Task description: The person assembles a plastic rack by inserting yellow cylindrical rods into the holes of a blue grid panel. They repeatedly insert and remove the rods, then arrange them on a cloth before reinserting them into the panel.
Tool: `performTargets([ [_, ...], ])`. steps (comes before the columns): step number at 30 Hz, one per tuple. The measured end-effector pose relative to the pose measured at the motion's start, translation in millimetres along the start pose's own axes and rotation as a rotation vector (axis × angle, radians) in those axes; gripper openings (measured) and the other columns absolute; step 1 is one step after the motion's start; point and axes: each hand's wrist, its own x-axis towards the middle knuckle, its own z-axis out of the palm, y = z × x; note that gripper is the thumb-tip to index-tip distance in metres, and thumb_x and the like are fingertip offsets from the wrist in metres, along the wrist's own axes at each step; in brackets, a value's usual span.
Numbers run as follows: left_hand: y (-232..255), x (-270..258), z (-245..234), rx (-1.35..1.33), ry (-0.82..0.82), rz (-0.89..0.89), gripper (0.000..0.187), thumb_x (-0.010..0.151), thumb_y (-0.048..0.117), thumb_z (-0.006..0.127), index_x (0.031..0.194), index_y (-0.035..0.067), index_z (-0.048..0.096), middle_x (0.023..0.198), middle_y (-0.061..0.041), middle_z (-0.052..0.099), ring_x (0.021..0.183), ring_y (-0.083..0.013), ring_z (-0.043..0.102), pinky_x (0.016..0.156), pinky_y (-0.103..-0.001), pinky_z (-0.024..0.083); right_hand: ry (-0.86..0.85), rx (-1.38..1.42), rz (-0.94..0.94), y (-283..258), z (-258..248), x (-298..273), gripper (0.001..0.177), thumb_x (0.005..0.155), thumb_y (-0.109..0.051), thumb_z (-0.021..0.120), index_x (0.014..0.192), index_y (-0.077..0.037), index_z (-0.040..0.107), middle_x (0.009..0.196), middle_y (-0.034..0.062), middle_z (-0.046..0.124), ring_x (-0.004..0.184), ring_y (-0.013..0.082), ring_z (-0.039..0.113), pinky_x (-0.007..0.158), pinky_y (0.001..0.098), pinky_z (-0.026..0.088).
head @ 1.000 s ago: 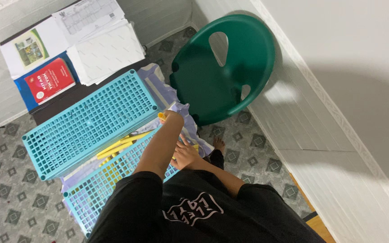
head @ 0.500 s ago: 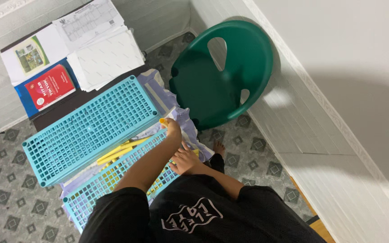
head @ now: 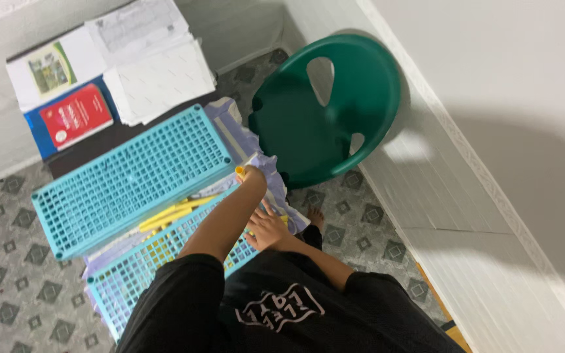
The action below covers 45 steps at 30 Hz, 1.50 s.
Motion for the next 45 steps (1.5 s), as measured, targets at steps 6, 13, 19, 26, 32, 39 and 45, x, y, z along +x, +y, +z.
performTargets([
  [6,25.5,-70.2,39.5,-0.170,0.353,0.003,0.035,0.097,0.025,0.063,0.130,0.013,0.067,0.129,-0.011,0.067,0.121,-0.0301,0.062,0.101,-0.046,0.045,-0.231,0.211,0.158,4.7,11.9,-5.0,0.055,0.092,-0.037,0.061,0.138,-0.008,0.059,0.142,0.0188,0.056,0.139,0.0369,0.045,0.117,0.0615,0.023],
  [13,37.8,-201.7,124.0,-0.971,0.872,-0.277,0.054,0.097,0.032,0.060,0.146,0.010,0.056,0.146,-0.019,0.055,0.134,-0.0361,0.050,0.109,-0.052,0.036,0.386,0.498,0.611,44.5,-18.4,-6.5,0.024,0.106,-0.023,0.071,0.126,-0.010,0.067,0.126,0.0084,0.073,0.117,0.0202,0.069,0.104,0.0354,0.054],
  [19,39.6,-238.9,146.7,-1.037,0.761,-0.524,0.087,0.099,0.059,0.054,0.163,0.009,0.026,0.170,-0.025,0.013,0.158,-0.0422,0.009,0.125,-0.060,0.009,0.509,0.851,0.450,36.5,-11.9,75.3,0.057,0.096,-0.021,0.077,0.139,0.002,0.048,0.138,0.0181,0.056,0.131,0.0275,0.055,0.112,0.0395,0.042],
  [26,38.1,-233.6,149.0,-1.020,0.711,-0.534,0.085,0.099,0.062,0.046,0.163,0.010,0.026,0.170,-0.023,0.012,0.158,-0.0407,0.007,0.124,-0.062,0.006,0.438,0.966,0.858,45.5,28.0,122.9,0.048,0.104,-0.027,0.074,0.070,-0.002,0.052,0.064,-0.0019,0.049,0.058,0.0087,0.039,0.053,0.0310,0.031],
  [32,32.6,-231.9,152.3,-1.011,0.703,-0.506,0.085,0.099,0.063,0.040,0.164,0.011,0.023,0.170,-0.023,0.009,0.158,-0.0405,0.006,0.124,-0.061,0.004,-0.060,1.020,0.390,106.1,11.3,125.9,0.050,0.101,-0.027,0.066,0.059,-0.004,0.050,0.054,-0.0040,0.044,0.053,0.0056,0.040,0.049,0.0308,0.030],
  [39,35.8,-233.5,149.5,-0.994,0.625,-0.486,0.084,0.100,0.063,0.036,0.163,0.011,0.019,0.169,-0.024,0.007,0.157,-0.0402,0.005,0.123,-0.061,0.003,-0.377,0.952,0.311,112.5,-13.5,139.1,0.042,0.099,-0.024,0.067,0.064,-0.003,0.057,0.058,-0.0004,0.052,0.056,0.0067,0.045,0.052,0.0299,0.035],
  [45,31.8,-234.1,144.1,-1.015,0.607,-0.481,0.085,0.098,0.063,0.036,0.163,0.011,0.018,0.168,-0.023,0.007,0.157,-0.0397,0.004,0.123,-0.060,0.003,-0.127,0.546,0.234,58.1,-102.2,154.3,0.031,0.090,-0.032,0.078,0.095,-0.003,0.069,0.088,0.0086,0.073,0.081,0.0204,0.071,0.069,0.0343,0.055],
])
